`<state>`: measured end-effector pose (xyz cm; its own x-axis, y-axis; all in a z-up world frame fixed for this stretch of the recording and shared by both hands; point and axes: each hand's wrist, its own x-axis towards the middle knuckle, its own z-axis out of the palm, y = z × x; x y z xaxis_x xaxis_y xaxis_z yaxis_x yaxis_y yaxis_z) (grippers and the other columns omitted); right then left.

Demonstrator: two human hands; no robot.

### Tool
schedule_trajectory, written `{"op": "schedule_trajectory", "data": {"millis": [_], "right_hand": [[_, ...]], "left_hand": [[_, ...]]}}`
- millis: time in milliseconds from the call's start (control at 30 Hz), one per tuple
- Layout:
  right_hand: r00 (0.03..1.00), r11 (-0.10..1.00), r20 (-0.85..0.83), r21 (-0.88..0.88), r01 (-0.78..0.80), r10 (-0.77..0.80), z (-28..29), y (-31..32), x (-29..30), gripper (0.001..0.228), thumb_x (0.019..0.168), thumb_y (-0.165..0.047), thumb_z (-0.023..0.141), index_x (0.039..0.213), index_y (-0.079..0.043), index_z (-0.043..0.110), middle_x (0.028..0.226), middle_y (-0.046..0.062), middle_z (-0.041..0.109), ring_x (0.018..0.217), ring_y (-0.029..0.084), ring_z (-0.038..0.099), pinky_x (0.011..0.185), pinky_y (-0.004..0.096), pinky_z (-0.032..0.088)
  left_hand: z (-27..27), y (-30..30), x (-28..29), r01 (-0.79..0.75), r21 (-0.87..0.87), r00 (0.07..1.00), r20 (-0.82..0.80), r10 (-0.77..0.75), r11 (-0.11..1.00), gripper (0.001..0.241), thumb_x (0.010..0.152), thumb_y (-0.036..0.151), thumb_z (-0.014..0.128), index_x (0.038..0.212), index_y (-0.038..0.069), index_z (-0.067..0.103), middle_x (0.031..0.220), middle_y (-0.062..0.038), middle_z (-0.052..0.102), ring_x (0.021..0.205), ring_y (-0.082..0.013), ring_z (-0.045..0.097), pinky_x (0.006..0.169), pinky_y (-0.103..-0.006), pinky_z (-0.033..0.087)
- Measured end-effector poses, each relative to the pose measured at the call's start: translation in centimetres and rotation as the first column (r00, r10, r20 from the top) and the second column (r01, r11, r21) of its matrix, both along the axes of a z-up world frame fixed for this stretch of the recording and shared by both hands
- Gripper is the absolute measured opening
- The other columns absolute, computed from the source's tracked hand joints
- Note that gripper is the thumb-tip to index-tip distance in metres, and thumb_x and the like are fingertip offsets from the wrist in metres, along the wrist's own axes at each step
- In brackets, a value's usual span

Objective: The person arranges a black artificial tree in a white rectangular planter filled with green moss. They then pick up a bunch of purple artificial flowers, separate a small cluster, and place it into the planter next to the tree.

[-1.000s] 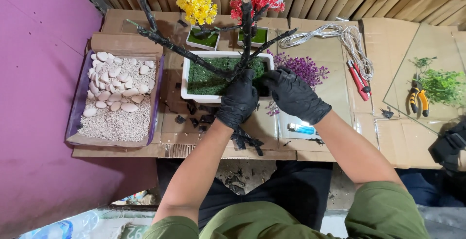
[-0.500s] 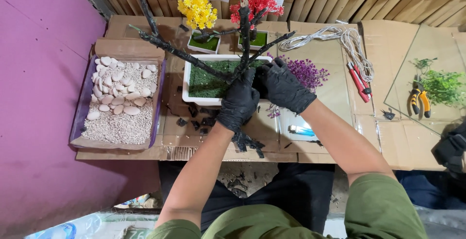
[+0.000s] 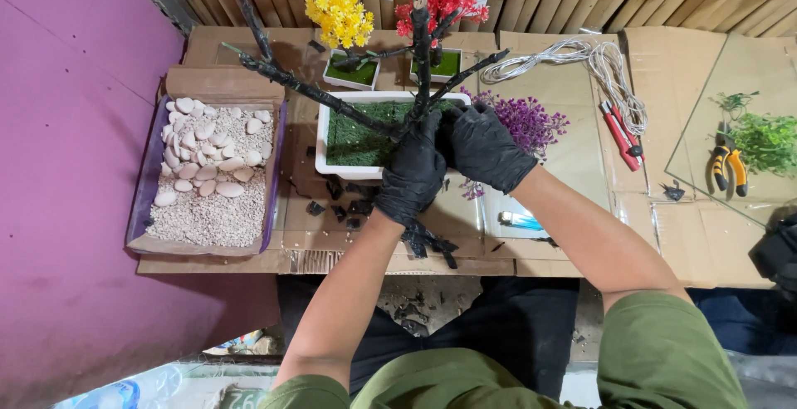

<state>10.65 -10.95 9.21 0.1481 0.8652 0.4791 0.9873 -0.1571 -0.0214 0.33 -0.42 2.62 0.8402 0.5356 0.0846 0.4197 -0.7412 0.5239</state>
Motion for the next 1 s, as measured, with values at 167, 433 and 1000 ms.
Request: {"op": "schedule_trajectory", "data": {"millis": [167,433,1000], "right_hand": [[0.999,0.999,-0.041,-0.01,0.031,-0.032,-0.2,-0.3,-0.3,0.026,0.086,-0.033,0.071,0.109,-0.02,0.071,0.125,0.0,0.064,0.123,0.025,0.057,0.107,0.042,0.04],[0.992,0.997,-0.095,-0.015,0.081,-0.082,-0.3,-1.4,-0.8,0.026,0.088,-0.035,0.073,0.109,-0.021,0.071,0.124,-0.001,0.064,0.122,0.025,0.057,0.103,0.041,0.042],[0.969,0.998,-0.24,-0.032,0.05,-0.056,-4.0,2.4,3.5,0.024,0.091,-0.026,0.071,0.115,-0.021,0.072,0.104,0.006,0.073,0.1,0.034,0.071,0.089,0.044,0.058]], "left_hand": [[0.3,-0.1,-0.5,0.011,-0.001,0.999,0.04,-0.011,1.0,0.084,0.094,0.027,0.05,0.167,0.03,0.007,0.158,-0.021,0.041,0.128,-0.0444,0.059,0.101,-0.056,0.056],[-1.1,0.8,-0.8,0.112,0.032,0.967,0.227,-0.116,0.993,0.074,0.095,0.028,0.052,0.164,0.021,0.023,0.15,-0.022,0.049,0.136,-0.043,0.053,0.106,-0.0556,0.054],[2.1,-0.1,-7.3,0.286,0.363,0.943,0.056,-0.327,0.887,0.044,0.099,0.046,0.054,0.118,0.009,0.069,0.121,-0.017,0.063,0.115,-0.0413,0.062,0.09,-0.0556,0.056]]}}
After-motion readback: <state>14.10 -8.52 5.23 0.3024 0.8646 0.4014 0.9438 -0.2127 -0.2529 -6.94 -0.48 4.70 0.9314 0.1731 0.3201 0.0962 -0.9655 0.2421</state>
